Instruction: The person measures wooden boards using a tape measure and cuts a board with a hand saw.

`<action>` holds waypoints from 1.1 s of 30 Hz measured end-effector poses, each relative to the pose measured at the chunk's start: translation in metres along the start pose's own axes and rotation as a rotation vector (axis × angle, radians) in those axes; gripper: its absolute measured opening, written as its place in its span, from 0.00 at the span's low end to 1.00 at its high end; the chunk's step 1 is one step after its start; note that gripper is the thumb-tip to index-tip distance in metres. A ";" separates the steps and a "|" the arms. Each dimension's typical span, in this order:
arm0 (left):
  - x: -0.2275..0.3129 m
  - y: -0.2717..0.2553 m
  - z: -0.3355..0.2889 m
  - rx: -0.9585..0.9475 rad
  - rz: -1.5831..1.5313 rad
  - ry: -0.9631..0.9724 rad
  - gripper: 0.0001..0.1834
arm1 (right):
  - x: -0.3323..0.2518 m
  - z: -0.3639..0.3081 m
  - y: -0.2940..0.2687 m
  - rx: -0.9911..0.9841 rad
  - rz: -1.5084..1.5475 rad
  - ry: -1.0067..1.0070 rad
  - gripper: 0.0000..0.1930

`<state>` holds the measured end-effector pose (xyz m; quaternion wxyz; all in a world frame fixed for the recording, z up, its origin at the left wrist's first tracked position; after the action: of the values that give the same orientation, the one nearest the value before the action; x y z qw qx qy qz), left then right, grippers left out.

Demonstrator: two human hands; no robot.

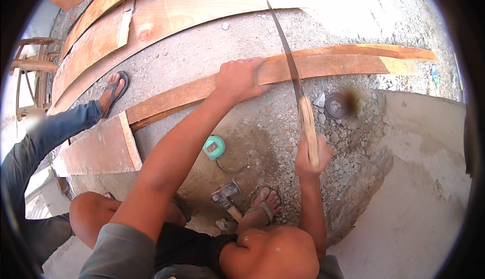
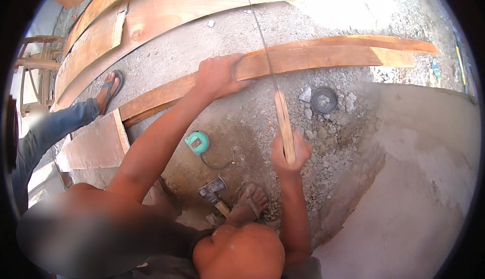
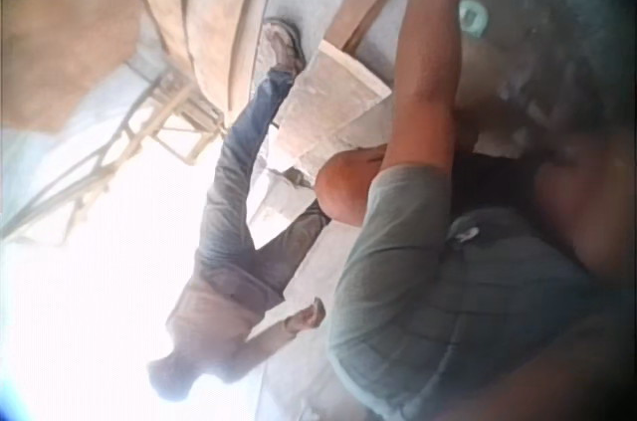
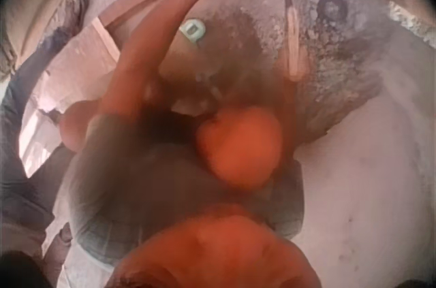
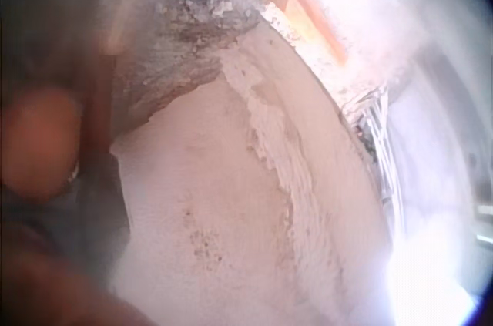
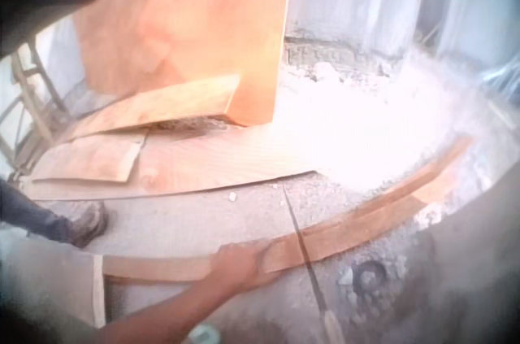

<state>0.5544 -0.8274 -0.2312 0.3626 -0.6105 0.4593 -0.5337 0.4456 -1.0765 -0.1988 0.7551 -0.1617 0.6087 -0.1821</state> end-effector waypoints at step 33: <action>-0.002 -0.001 -0.005 0.052 0.030 -0.040 0.37 | 0.021 0.011 0.018 0.040 0.349 0.105 0.09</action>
<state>0.5498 -0.8246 -0.2297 0.3954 -0.6044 0.4471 -0.5278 0.4622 -1.0700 -0.2231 0.7453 -0.0288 0.6626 -0.0685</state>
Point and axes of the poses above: each hand's wrist, its own z-axis towards the middle knuckle, its own y-axis out of the palm, x = y × z, the point moved 5 cm from there along z, towards the middle knuckle
